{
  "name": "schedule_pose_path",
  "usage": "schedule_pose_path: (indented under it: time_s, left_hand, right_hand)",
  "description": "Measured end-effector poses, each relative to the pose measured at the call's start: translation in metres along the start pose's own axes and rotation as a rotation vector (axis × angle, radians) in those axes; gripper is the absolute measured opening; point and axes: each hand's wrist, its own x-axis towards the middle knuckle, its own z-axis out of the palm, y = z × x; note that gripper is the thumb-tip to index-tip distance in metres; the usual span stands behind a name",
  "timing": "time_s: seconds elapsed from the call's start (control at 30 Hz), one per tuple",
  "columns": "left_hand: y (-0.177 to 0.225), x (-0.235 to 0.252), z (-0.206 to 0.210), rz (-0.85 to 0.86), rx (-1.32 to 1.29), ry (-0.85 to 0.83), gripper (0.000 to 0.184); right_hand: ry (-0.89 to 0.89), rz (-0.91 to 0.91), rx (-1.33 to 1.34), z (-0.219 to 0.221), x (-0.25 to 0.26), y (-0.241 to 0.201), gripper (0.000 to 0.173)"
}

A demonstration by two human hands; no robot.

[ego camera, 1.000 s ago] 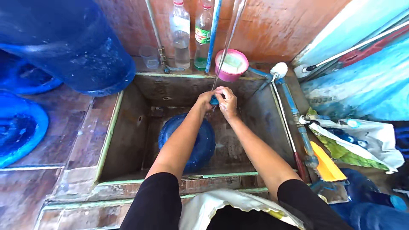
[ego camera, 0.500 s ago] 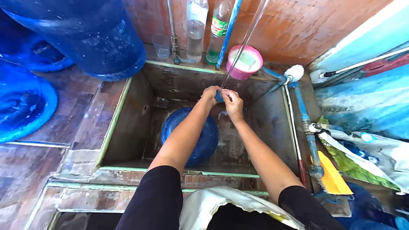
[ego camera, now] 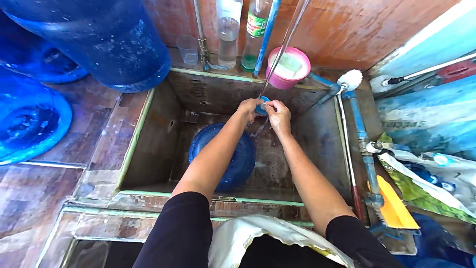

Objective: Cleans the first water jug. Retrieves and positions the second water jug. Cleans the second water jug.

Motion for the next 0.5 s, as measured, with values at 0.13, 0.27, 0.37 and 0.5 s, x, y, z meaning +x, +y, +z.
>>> schedule_pose_path:
  time_s: [0.13,0.27,0.37,0.5]
  left_hand:
    - [-0.001,-0.001,0.001,-0.043,0.049,-0.055,0.03]
    - [0.001,-0.006,0.0,-0.036,0.078,-0.076,0.027]
    - [-0.002,-0.008,0.0,0.02,0.139,-0.071,0.029]
    - [-0.004,-0.013,0.001,0.097,0.237,-0.063,0.03]
  right_hand:
    - [-0.034,0.009,-0.035,-0.004,0.0,-0.005,0.023]
    - [-0.065,0.041,0.137,-0.003,0.004,0.004,0.018]
    - [-0.142,0.075,0.199,-0.011,0.01,0.004,0.013]
    - [-0.249,0.102,0.187,-0.019,0.022,0.001,0.009]
